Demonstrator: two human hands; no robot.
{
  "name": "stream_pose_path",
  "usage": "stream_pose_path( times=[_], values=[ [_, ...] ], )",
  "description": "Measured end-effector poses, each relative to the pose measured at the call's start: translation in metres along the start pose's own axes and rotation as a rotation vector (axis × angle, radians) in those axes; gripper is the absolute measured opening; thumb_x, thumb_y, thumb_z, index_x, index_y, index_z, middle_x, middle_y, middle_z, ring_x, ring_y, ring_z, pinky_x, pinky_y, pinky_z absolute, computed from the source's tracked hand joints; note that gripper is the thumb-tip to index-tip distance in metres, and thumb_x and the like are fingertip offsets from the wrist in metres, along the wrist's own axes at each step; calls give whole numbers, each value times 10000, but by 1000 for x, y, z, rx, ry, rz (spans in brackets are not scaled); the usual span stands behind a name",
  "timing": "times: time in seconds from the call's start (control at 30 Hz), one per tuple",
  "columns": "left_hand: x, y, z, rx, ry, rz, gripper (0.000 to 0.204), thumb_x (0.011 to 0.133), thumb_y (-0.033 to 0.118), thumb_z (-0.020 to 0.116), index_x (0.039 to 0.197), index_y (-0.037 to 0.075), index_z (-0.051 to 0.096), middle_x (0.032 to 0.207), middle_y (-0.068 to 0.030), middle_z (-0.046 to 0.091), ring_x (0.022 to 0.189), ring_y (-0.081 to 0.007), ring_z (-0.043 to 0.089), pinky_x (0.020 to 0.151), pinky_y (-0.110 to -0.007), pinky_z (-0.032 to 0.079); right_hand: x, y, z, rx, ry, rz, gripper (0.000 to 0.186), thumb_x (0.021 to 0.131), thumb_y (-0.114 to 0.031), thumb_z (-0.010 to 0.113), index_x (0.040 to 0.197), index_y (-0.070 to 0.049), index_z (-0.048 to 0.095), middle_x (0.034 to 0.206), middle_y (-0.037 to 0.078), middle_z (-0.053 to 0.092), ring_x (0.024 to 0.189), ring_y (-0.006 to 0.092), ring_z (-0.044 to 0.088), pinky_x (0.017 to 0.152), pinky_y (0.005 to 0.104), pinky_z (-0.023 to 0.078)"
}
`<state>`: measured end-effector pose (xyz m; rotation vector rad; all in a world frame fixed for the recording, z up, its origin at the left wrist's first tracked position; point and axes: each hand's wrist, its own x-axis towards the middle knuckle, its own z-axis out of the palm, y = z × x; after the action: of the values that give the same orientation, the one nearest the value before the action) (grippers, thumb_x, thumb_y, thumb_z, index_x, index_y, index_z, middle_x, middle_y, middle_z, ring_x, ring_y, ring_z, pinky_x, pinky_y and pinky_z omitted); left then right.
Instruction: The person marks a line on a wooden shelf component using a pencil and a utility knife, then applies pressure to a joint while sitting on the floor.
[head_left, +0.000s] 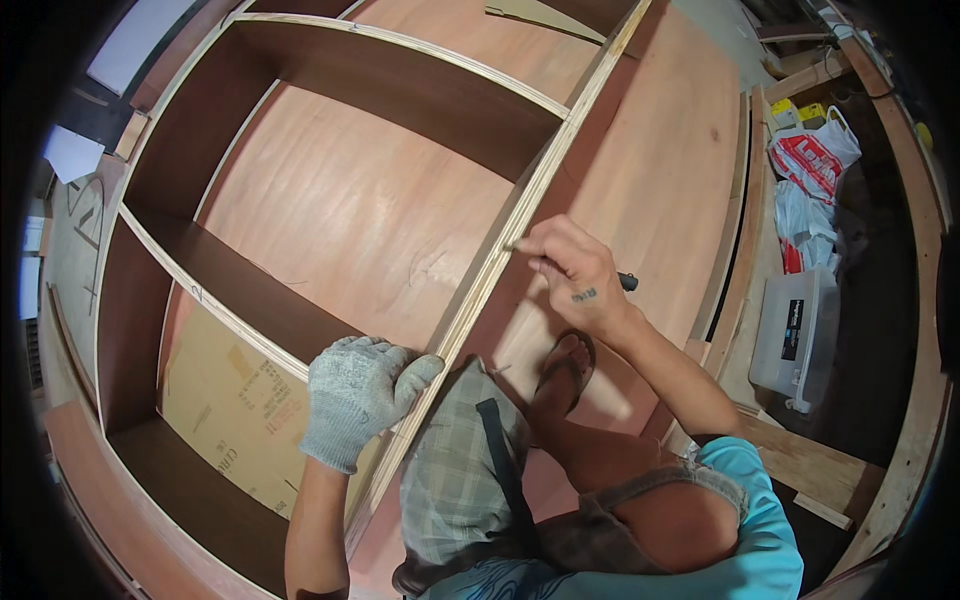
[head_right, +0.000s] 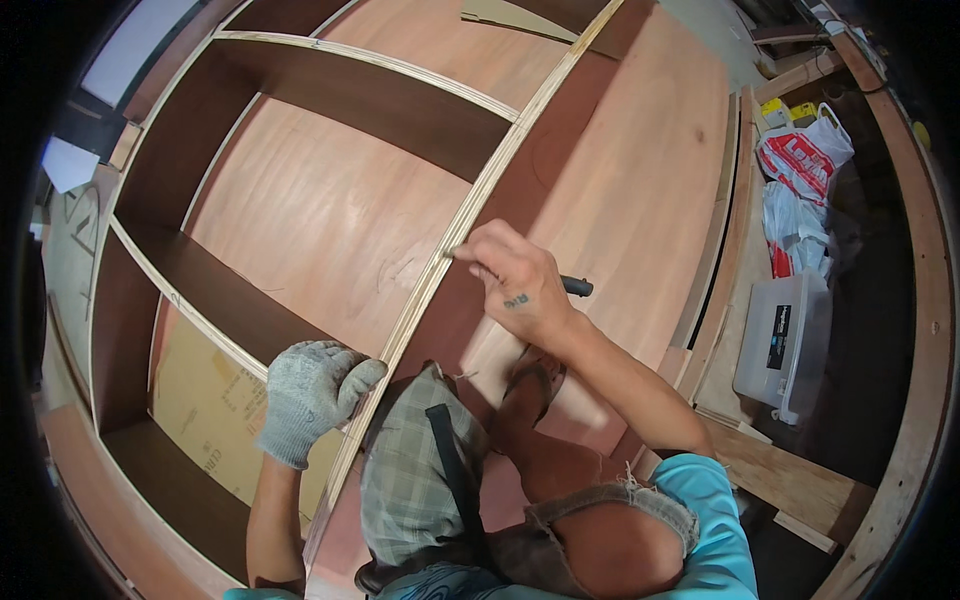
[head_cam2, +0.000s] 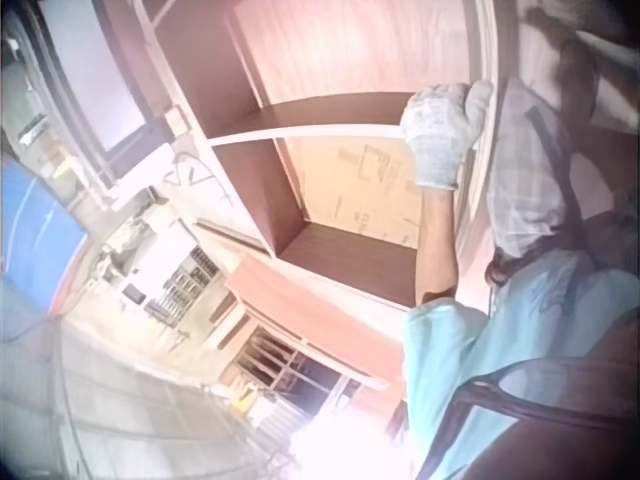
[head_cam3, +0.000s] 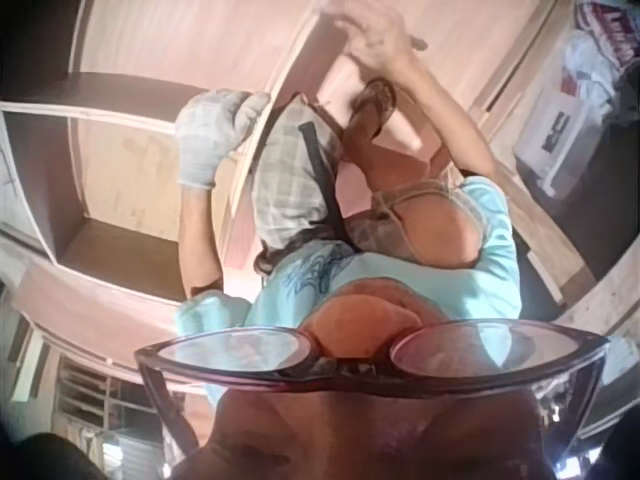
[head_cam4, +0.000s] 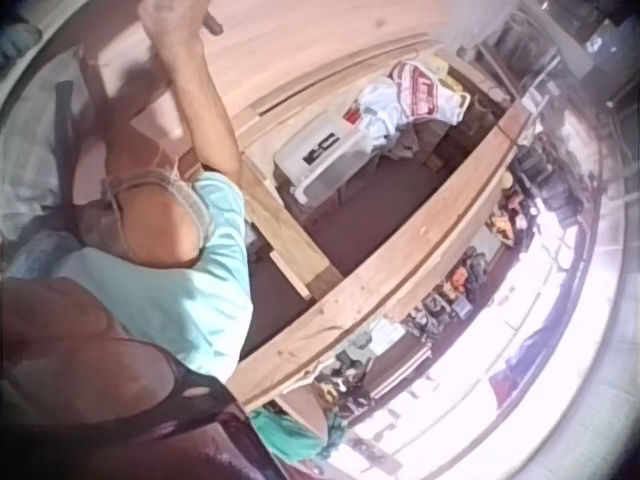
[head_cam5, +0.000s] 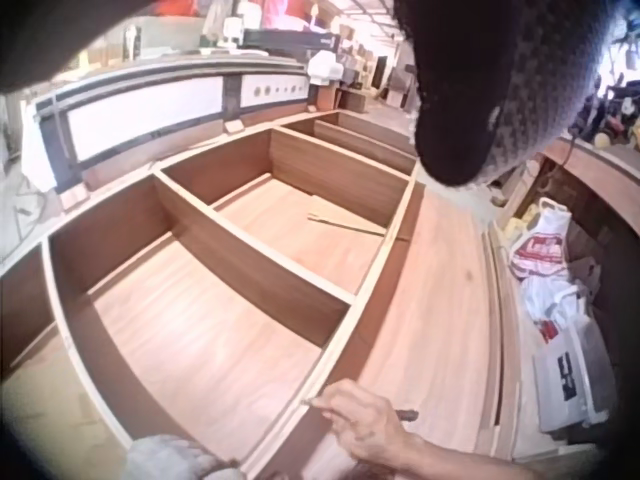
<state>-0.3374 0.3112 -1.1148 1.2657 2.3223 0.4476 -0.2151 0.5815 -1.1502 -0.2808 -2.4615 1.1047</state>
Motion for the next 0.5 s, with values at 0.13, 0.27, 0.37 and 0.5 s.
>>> stream_pose_path(
  times=[0.13, 0.27, 0.37, 0.5],
  values=[
    [2, 4, -1, -8, 12, -31, 529, 948, 551, 611, 843, 69, 801, 743, -153, 703, 762, -345, 694, 747, -446, 542, 29, 21, -20, -75, 91, -48, 280, 796, 135, 668, 1026, -17, 717, 991, 137, 661, 868, 330, 676, 757, 402, 544],
    [3, 6, -1, 46, 30, -51, 517, 964, 561, 597, 898, 107, 833, 658, -140, 685, 694, -318, 707, 712, -420, 565, 82, 74, -49, -250, 303, 31, 262, 816, 102, 666, 1030, -32, 738, 998, 134, 674, 875, 325, 683, 777, 404, 540],
    [5, 7, 2, 33, 32, -48, 524, 960, 565, 604, 897, 98, 833, 648, -134, 686, 691, -311, 710, 704, -419, 567, 83, 80, -51, -270, 220, 33, 294, 798, 116, 654, 1033, -35, 746, 993, 133, 675, 878, 334, 682, 780, 411, 539],
    [4, 6, -1, 45, 13, -40, 538, 959, 575, 605, 903, 91, 833, 656, -131, 693, 693, -306, 714, 708, -413, 568, 47, 50, -26, -231, 155, -62, 312, 785, 132, 631, 1025, -33, 743, 982, 125, 669, 863, 323, 686, 753, 402, 547]
  ],
)
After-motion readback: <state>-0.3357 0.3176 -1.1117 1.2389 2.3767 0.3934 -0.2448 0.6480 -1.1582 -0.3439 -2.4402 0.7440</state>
